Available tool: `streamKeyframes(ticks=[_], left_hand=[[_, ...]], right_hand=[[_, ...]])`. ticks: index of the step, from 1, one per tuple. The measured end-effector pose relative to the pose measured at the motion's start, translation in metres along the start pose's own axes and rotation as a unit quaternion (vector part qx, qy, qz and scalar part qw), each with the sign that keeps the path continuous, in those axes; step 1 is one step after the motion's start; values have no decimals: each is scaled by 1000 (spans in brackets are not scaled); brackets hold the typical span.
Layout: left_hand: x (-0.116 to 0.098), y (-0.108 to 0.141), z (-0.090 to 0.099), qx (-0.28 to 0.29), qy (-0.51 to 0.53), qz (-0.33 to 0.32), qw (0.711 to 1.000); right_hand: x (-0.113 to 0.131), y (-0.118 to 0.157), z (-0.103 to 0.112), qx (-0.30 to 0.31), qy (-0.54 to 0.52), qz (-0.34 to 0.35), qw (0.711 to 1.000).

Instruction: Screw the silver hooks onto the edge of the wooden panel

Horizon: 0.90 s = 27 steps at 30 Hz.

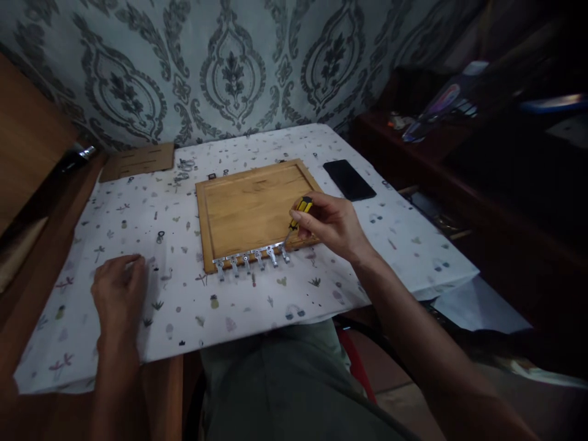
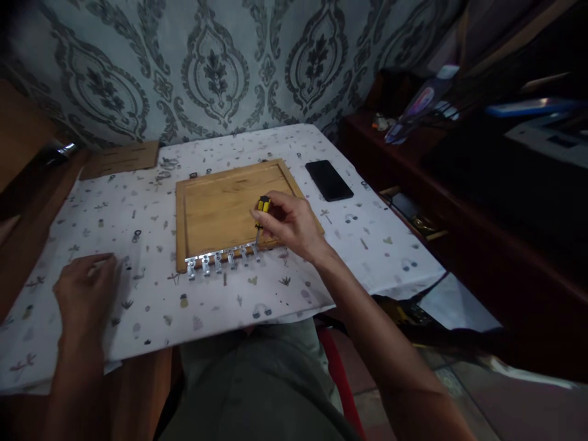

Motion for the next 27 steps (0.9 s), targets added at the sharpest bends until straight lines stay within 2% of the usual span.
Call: streamKeyframes(ticks=[5, 10, 14, 19, 23, 27], left_hand=[[0, -1, -5, 51, 8, -34, 998], [-1, -23, -12, 113, 21, -114, 987], [4, -58, -30, 123, 6, -154, 980], [8, -113, -62, 114, -13, -157, 981], [0, -147, -84, 115, -36, -144, 982], [-13, -170, -98, 117, -74, -122, 983]], right_hand=[[-3, -1, 0, -8, 6, -2, 1000], [7, -2, -1, -14, 31, -13, 999], [9, -4, 0, -6, 48, -34, 998], [2, -5, 4, 5, 89, -10, 996], [4, -5, 4, 9, 92, -13, 996], [7, -5, 4, 4, 91, -20, 996]])
Point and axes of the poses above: each hand's wrist, its own y-axis away from the middle knuckle, its own z-axis out of the back of the hand, x = y × z, the point moved 1 cm from there along -y, towards the middle knuckle, and after that the axes turned 2 degrees about y, right-handed, at the moved point
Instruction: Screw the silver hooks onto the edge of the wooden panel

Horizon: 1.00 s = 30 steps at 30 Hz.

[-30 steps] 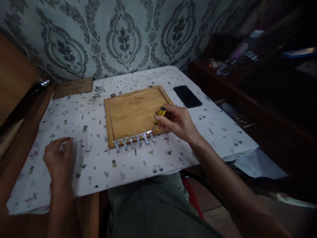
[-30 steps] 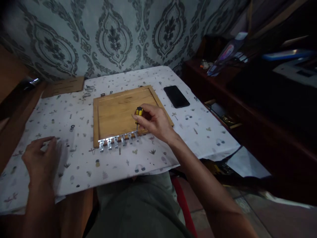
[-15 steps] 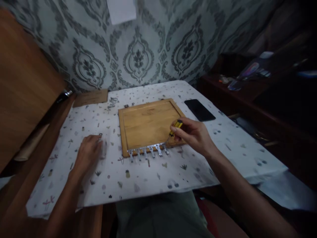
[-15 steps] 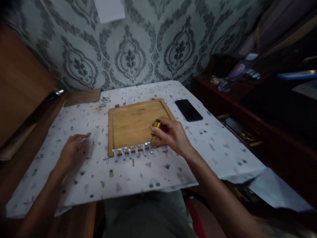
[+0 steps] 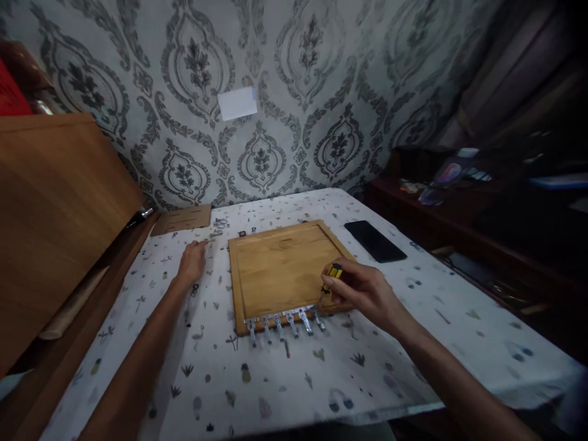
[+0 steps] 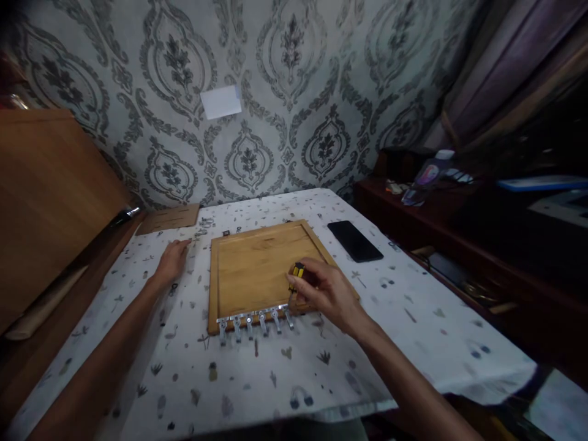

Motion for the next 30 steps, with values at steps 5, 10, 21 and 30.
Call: streamKeyframes(ticks=[5, 10, 21, 30], left_hand=[[-9, -20, 0, 13, -50, 48, 997], [-18, -19, 9, 54, -75, 54, 994], [-22, -21, 32, 97, -112, 24, 989], [-8, -53, 30, 187, -105, 51, 975]], right_hand=[[1, 1, 0, 1, -3, 13, 1000], [-1, 4, -3, 5, -25, -3, 1000], [-2, 4, -5, 6, -85, -7, 996], [-3, 5, -6, 0, -107, 3, 994]])
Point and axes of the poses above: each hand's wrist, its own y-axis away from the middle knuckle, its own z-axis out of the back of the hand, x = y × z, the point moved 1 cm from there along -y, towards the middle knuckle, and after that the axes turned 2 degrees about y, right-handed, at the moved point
